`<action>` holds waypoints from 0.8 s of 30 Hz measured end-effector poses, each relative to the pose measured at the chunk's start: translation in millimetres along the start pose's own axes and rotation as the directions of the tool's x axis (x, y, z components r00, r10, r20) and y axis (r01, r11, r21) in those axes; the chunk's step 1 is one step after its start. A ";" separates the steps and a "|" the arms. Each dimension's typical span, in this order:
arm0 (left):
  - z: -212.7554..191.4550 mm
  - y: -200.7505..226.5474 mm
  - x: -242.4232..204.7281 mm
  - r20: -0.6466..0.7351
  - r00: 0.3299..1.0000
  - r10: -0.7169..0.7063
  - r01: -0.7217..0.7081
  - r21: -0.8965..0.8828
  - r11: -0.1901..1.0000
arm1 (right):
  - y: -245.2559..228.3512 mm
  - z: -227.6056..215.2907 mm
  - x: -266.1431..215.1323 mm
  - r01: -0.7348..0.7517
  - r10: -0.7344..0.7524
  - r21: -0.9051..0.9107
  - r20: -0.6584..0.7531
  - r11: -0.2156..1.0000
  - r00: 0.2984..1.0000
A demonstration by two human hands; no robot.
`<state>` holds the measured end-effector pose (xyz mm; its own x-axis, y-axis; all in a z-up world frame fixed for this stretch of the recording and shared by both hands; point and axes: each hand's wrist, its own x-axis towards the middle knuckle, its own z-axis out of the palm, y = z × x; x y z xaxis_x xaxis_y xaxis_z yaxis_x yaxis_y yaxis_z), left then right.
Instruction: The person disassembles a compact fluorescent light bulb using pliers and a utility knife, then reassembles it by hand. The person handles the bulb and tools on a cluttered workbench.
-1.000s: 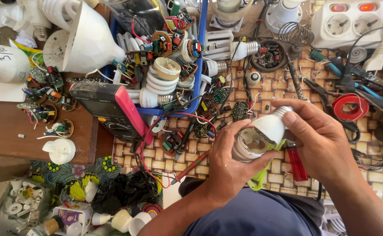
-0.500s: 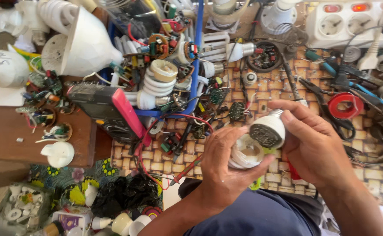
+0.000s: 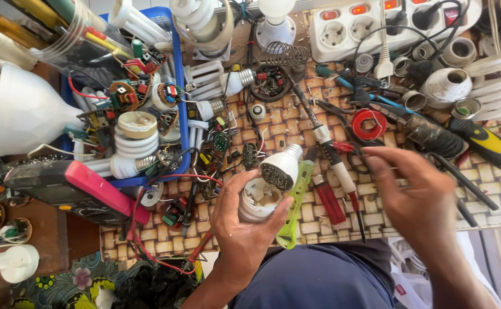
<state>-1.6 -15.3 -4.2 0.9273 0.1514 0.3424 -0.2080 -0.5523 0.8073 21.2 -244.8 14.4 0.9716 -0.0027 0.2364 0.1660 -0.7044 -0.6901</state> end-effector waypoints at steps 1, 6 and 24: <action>3.0 1.4 -0.1 0.011 1.000 0.000 0.000 -0.012 1.000 | 8.9 -7.7 -4.6 0.016 -0.025 -0.087 -0.101 0.996 0.995; 26.1 9.7 -1.1 0.096 0.995 -0.002 0.012 -0.097 0.995 | 42.1 -14.7 -12.1 0.058 -0.094 -0.332 -0.095 0.942 0.991; 35.2 34.0 -3.5 0.095 0.995 -0.027 0.047 -0.210 0.977 | 15.4 -11.9 -0.8 -0.169 0.149 0.122 0.153 0.978 0.977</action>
<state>-0.9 -63.4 5.1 0.9580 0.0879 0.2729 -0.2249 -0.3600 0.9054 21.0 -264.0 11.7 0.9997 0.0011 0.0229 0.0190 -0.6021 -0.7982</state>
